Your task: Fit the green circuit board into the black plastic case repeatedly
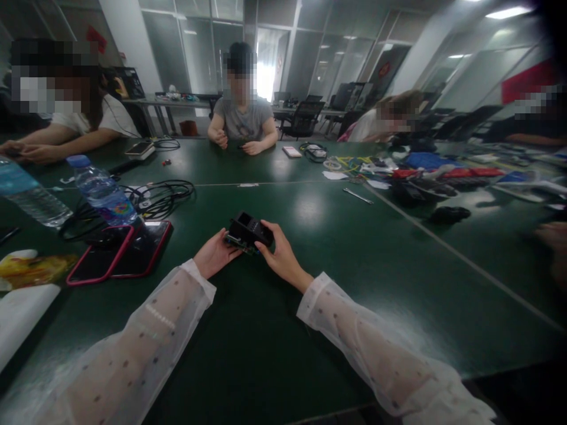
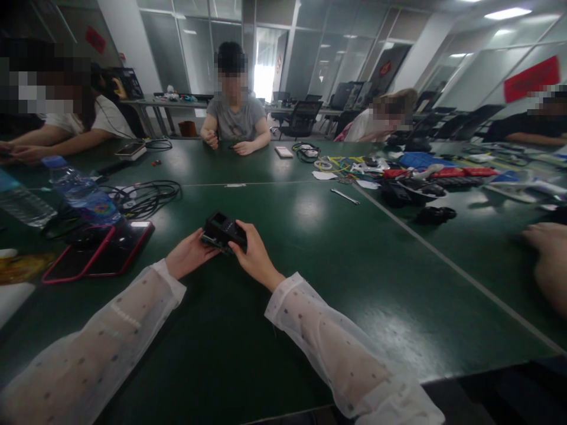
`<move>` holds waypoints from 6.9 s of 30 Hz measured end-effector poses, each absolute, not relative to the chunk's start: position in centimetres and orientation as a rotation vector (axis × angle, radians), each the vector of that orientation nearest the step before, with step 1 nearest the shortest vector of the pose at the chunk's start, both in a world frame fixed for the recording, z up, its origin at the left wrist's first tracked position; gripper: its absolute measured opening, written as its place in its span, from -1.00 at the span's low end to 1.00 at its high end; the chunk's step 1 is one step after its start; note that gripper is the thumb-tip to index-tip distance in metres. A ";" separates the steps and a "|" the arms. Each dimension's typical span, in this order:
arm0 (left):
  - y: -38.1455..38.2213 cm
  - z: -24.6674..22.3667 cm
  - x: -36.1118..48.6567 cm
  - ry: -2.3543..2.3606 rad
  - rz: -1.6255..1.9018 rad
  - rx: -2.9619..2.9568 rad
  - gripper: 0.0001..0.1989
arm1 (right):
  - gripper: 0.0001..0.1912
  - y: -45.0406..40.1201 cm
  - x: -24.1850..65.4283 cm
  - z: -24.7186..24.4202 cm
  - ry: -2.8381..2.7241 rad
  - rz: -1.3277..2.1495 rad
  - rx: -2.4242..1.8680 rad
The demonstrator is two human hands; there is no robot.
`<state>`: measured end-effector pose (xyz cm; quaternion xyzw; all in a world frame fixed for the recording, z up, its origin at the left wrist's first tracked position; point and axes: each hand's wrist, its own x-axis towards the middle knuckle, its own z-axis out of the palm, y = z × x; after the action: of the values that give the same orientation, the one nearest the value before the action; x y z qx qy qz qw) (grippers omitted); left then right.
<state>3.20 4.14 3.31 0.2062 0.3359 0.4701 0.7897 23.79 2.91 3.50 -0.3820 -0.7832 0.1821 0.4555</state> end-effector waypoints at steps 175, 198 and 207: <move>3.6 4.3 3.3 0.729 0.935 0.432 -0.57 | -0.52 7.7 31.1 2.1 -1.705 0.041 -1.359; 4.2 3.1 3.2 0.728 0.966 0.477 -0.64 | -0.48 3.7 24.4 3.1 -1.971 0.399 -0.957; 4.0 3.5 3.2 0.723 0.950 0.468 -0.44 | -0.47 4.1 24.4 2.6 -2.070 0.510 -0.945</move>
<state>3.19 4.01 3.53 0.2183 0.3371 0.4433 0.8014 24.39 4.09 2.56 -0.3727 -0.8158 0.2010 0.3940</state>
